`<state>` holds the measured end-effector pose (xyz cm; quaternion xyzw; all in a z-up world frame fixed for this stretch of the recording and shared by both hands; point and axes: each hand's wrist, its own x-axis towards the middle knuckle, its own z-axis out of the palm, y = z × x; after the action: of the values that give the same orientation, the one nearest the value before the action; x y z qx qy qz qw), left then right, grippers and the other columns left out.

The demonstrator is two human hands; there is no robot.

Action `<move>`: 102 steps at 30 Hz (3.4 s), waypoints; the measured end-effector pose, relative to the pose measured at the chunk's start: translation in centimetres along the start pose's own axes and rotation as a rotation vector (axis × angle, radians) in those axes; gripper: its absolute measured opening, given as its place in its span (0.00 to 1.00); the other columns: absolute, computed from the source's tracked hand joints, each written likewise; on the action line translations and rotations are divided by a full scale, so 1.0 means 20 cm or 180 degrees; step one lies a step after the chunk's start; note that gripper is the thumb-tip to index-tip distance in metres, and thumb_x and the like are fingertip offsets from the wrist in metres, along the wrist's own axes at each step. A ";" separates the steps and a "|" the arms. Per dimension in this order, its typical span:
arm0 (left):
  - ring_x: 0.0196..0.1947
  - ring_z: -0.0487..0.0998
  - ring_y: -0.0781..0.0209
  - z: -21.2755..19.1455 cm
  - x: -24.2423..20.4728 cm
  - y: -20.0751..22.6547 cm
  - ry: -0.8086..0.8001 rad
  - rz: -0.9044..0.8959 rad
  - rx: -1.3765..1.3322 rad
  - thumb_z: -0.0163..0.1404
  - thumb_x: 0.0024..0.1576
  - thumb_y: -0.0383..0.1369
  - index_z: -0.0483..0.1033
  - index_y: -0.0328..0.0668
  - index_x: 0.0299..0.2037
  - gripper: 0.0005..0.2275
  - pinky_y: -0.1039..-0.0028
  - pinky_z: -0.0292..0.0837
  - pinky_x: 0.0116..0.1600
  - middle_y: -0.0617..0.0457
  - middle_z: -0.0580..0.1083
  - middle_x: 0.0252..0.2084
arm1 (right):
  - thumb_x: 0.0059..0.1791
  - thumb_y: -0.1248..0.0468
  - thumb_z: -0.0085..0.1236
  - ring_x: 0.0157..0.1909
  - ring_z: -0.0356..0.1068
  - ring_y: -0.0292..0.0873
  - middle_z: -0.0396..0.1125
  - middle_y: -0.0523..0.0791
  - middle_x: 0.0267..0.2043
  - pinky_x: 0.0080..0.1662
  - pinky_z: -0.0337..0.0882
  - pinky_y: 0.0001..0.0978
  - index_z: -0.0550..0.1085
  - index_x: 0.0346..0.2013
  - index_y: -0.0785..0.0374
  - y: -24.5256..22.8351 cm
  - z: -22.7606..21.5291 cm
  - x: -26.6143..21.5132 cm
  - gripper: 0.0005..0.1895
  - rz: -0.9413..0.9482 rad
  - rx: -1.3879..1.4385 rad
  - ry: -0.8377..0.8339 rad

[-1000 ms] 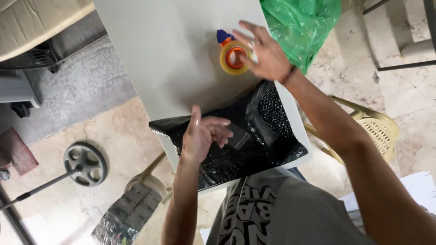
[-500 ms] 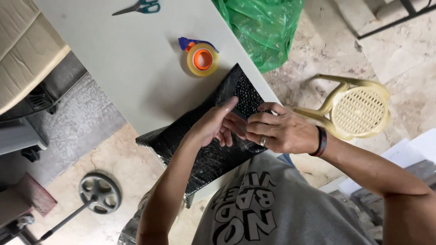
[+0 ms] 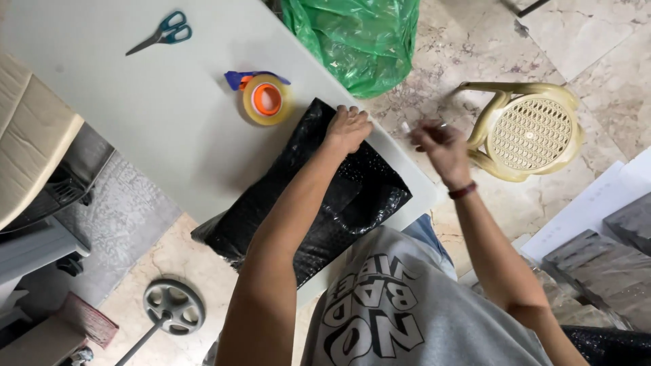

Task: Wrapping a box with black bubble wrap and securing it with clear tape using a handheld dispenser.

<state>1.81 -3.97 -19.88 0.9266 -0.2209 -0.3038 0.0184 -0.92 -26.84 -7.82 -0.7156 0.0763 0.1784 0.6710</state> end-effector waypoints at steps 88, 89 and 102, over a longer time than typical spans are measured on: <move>0.37 0.77 0.50 -0.36 -1.03 0.15 0.0555 0.0161 -0.0643 0.34 0.62 0.35 0.81 0.35 0.32 0.19 0.64 0.68 0.52 0.41 0.77 0.32 | 0.47 0.64 0.61 0.39 0.77 0.55 0.77 0.50 0.32 0.43 0.76 0.46 0.82 0.37 0.60 0.38 0.65 -0.09 0.07 -0.0145 -0.1572 -0.1375; 0.30 0.76 0.64 -0.37 -1.05 0.14 0.1114 0.0347 -0.0666 0.34 0.62 0.31 0.78 0.34 0.29 0.17 0.78 0.70 0.44 0.45 0.74 0.27 | 0.46 0.63 0.60 0.37 0.77 0.53 0.76 0.49 0.31 0.41 0.75 0.44 0.82 0.36 0.60 0.44 0.66 -0.09 0.07 -0.0106 -0.1459 -0.1317; 0.55 0.80 0.56 -0.31 -1.49 0.11 0.4454 -0.0502 -0.0867 0.49 0.52 0.23 0.79 0.54 0.43 0.13 0.48 0.55 0.71 0.60 0.80 0.44 | 0.55 0.51 0.43 0.49 0.66 0.43 0.69 0.47 0.40 0.55 0.65 0.34 0.73 0.43 0.61 0.09 0.64 -0.31 0.17 -0.0352 -0.1417 -0.1397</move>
<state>-16.85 6.01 2.10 0.9068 -0.0499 0.3363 0.2493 -9.19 -15.11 -7.78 -0.7924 -0.1503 0.3041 0.5070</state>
